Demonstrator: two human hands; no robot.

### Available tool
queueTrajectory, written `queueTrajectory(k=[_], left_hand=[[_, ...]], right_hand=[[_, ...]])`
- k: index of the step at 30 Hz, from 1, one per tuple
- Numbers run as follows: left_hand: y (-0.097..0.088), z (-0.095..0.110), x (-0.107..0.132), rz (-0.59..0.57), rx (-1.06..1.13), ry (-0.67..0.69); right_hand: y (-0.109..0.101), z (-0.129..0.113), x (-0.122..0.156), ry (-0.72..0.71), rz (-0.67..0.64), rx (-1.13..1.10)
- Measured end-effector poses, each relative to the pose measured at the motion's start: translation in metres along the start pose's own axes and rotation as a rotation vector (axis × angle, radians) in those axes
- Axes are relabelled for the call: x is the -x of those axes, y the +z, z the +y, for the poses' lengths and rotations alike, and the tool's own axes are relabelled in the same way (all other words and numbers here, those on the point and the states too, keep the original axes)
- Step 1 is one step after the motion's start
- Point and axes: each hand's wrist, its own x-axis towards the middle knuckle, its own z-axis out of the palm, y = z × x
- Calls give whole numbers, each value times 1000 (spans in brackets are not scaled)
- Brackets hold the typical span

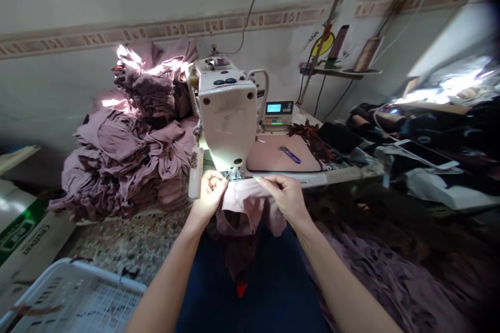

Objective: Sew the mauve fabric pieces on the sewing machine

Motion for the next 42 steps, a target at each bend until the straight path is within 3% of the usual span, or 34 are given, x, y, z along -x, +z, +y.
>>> queueTrajectory(k=[7,9,11,13,17,19,21,24,29,32,34,36,37,40,42], left_hand=[[-7,10,7,-4,-140,11],[-20,19,15,42,-317,78],[-42,32,21,102,-517,162],[-72,48,24,229,-652,238],[-130,78,16,675,-977,400],[-144,87,8,723,-1110,453],[-144,89,-1,655,-1192,478],[-130,83,-17,578,-1314,461],[-109,74,-42,555,-1406,368],[-107,75,-50,575,-1380,338],[-111,76,-52,593,-1379,318],[-116,75,-54,571,-1378,309],[-119,74,-54,542,-1364,326],[-118,71,-51,434,-1251,477],[-105,69,-41,352,-1152,587]], right_hand=[[-8,14,17,-161,83,184],[-16,26,30,-105,31,162],[-28,42,45,42,-77,107],[-42,58,60,222,-144,43],[-61,83,79,461,-28,-130],[-62,86,80,496,20,-179],[-56,81,76,489,32,-180],[-41,66,70,443,0,-147],[-35,46,72,326,-174,-24],[-62,43,71,290,-187,18],[-96,45,66,288,-43,58],[-136,50,57,321,200,123],[-154,53,53,366,233,188],[-184,63,48,423,171,336],[-176,68,55,410,85,322]])
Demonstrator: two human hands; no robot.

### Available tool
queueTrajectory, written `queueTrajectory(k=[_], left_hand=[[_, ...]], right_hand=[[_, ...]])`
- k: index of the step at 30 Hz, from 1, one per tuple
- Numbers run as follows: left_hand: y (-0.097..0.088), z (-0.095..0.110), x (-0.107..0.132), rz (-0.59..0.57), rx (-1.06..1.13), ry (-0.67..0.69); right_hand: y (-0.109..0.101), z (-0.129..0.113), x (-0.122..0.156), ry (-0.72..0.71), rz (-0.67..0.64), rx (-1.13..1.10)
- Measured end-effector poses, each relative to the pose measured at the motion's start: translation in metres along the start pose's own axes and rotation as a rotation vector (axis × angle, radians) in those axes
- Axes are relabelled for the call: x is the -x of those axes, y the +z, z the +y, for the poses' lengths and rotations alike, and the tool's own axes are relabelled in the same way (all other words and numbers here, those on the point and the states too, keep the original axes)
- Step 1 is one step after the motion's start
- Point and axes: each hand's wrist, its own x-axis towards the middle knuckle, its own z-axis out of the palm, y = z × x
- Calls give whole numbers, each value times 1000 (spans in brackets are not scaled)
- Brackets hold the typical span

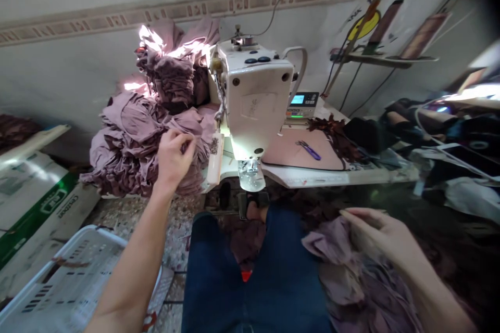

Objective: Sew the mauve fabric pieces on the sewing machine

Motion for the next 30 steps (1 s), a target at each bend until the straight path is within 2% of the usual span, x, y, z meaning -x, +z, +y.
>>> queueTrajectory(k=[3,5,7,9,11,13,16,18,20,23,25,27,28,30], left_hand=[[1,37,29,-64,192,90],[2,66,60,-120,336,76],[5,90,96,-216,447,17],[10,106,133,-263,547,-148],[16,114,165,-275,661,-341],[24,115,190,-297,760,-490],[33,104,207,-346,800,-573],[35,90,208,-365,759,-576],[31,76,204,-452,721,-542],[21,62,191,-760,745,-384],[16,62,182,-920,812,-248],[14,66,175,-986,913,-158],[15,69,173,-1015,970,-158],[21,74,172,-1100,1078,-250]], right_hand=[[41,-3,27,-36,-216,-75],[74,-11,52,-33,-376,-93],[104,-23,81,-16,-466,-128],[130,-37,107,-79,-450,-228],[155,-49,130,-186,-375,-302],[178,-58,144,-208,-355,-328],[204,-62,149,-120,-474,-349],[210,-63,141,-75,-575,-361],[204,-66,129,-64,-648,-332],[181,-75,105,-130,-755,-202],[164,-83,90,-197,-871,-132],[151,-89,77,-250,-1005,-119],[146,-91,72,-269,-1060,-130],[140,-92,62,-309,-1117,-148]])
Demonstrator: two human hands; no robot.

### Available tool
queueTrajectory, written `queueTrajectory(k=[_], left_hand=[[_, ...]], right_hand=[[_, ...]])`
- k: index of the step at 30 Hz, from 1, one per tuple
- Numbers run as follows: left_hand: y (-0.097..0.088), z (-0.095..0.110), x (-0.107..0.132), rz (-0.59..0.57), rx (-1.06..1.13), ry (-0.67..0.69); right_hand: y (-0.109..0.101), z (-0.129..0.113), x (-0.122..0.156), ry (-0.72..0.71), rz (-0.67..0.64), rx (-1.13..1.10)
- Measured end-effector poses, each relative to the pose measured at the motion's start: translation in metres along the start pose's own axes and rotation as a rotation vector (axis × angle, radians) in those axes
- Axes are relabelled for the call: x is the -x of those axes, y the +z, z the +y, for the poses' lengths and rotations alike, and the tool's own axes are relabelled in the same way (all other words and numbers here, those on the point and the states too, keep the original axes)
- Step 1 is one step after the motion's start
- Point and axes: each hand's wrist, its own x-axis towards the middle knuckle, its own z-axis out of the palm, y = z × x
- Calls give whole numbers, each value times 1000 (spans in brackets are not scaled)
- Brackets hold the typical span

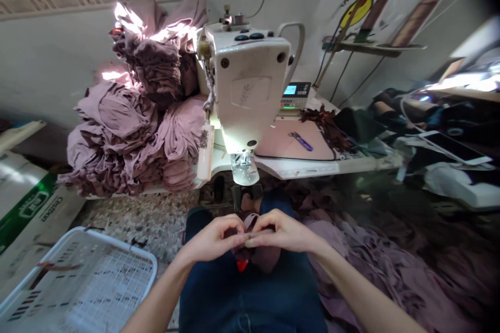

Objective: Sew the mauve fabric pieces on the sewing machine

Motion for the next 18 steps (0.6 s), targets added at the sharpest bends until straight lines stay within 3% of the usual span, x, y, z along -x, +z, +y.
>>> queueTrajectory(k=[3,7,10,14,18], left_hand=[[5,-8,-10,14,147,-129],[3,-13,-16,249,84,-150],[-4,-6,-15,353,38,-80],[-15,8,-11,317,-163,91],[-22,12,-10,317,-428,242]], right_hand=[[-14,0,1,-67,34,64],[-22,4,3,-130,226,130],[-17,10,3,-88,335,67],[-2,14,3,-90,402,35],[12,1,5,-186,537,99]])
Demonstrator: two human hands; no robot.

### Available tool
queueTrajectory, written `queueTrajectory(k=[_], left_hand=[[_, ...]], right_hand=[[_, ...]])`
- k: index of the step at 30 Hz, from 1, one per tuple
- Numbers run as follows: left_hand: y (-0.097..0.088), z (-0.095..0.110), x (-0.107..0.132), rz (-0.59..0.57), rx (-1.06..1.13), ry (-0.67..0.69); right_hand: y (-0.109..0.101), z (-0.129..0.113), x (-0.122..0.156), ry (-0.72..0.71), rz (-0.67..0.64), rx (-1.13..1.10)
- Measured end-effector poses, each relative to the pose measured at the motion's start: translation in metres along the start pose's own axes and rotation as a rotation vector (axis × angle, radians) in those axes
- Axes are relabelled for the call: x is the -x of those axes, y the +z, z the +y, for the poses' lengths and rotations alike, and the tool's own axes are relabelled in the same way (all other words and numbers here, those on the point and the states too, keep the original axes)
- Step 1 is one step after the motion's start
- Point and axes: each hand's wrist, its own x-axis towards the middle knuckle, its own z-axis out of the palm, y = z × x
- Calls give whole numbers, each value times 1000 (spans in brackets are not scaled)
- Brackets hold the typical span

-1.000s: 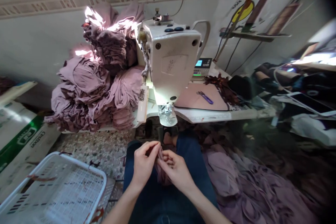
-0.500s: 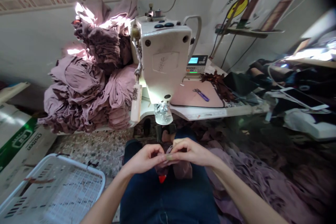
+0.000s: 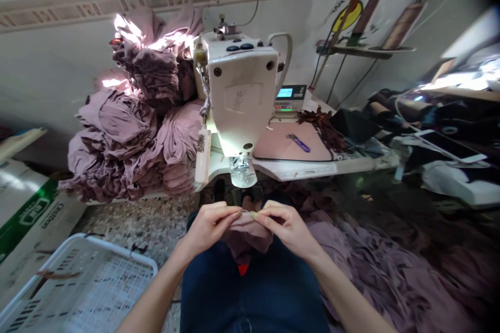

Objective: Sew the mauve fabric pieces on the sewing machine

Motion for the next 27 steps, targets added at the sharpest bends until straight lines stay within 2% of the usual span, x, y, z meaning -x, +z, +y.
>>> queueTrajectory(k=[5,9,16,22,27], left_hand=[[-4,10,-3,42,-1,51],[-6,21,-12,81,68,29],[-12,28,-34,133,148,-115],[-15,29,-48,251,112,-253],[-15,24,-60,346,104,-305]], right_hand=[[3,-24,-5,-180,163,99],[0,-34,-16,-220,243,137],[-4,-34,-36,-127,283,46],[-6,-20,-54,42,261,-139],[-8,-15,-64,83,318,-166]])
